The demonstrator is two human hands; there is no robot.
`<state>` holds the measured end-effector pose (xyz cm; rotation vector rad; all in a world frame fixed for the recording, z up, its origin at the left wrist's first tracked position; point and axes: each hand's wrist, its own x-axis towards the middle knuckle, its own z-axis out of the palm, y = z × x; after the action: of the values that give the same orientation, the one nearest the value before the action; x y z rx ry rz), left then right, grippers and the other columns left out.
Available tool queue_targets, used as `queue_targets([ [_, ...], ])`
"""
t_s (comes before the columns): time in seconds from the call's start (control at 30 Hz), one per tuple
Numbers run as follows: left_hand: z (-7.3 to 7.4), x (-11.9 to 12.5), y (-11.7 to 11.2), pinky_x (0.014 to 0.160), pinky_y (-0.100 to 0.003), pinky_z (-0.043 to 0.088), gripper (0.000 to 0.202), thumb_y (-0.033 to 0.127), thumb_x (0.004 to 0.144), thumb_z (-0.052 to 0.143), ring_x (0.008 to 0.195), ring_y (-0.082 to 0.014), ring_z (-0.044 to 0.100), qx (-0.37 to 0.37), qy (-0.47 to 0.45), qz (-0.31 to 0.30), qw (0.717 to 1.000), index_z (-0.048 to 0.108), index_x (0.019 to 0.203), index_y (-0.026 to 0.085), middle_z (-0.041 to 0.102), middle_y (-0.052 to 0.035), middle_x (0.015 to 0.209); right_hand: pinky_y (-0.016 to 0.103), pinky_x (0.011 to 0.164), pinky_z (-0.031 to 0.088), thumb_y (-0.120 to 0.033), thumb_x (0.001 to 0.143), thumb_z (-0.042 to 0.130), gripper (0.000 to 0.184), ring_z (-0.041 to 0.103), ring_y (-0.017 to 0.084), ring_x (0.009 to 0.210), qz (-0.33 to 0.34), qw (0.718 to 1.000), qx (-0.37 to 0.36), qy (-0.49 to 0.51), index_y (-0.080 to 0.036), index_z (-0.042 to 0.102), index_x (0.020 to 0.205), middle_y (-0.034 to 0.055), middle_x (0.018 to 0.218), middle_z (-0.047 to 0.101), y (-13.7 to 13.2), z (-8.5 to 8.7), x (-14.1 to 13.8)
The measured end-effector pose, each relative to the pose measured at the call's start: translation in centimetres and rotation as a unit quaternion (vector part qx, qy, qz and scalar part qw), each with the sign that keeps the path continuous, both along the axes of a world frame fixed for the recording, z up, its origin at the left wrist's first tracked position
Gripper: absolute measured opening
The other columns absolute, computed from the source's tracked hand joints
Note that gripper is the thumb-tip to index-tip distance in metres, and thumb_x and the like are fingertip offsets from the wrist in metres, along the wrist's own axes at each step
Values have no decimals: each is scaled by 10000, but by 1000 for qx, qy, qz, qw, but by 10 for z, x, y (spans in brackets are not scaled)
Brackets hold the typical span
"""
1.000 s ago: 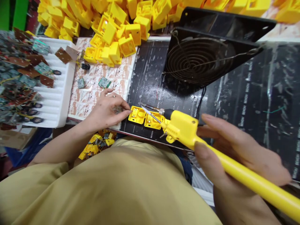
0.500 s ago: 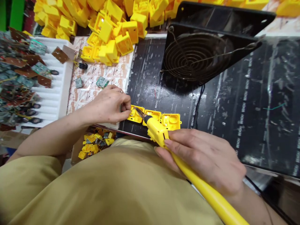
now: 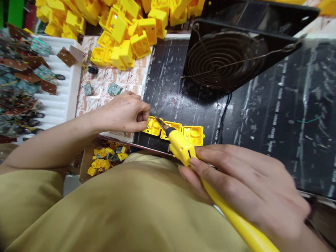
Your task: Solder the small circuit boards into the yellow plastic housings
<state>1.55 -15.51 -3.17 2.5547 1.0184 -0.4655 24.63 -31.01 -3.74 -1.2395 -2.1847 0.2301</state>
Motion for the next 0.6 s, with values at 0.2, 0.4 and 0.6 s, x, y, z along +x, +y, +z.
queue_targets([
  [0.2, -5, -9, -2, 871, -360, 454, 132, 255, 741, 552, 657, -144, 612, 16, -41, 3, 999, 660, 713, 186, 677, 23, 678, 207, 808, 557, -230, 947, 586, 117, 661, 85, 782, 24, 999, 30, 8, -159, 639, 871, 59, 801, 697, 5, -6, -7],
  [0.4, -8, -13, -3, 917, -391, 448, 132, 265, 726, 546, 636, -142, 591, 16, -73, 13, 997, 645, 685, 187, 632, 32, 608, 219, 725, 554, -176, 845, 721, 159, 650, 81, 733, 43, 998, 54, 16, -160, 610, 957, 31, 800, 698, 10, -4, -9],
  [0.6, -5, -30, -9, 1085, -435, 362, 137, 252, 757, 520, 685, -121, 616, -23, -166, 25, 985, 645, 746, 198, 707, 52, 729, 203, 778, 562, -233, 898, 659, 51, 662, 79, 762, 30, 999, 7, 10, -195, 627, 907, 26, 819, 693, 5, 6, -1],
])
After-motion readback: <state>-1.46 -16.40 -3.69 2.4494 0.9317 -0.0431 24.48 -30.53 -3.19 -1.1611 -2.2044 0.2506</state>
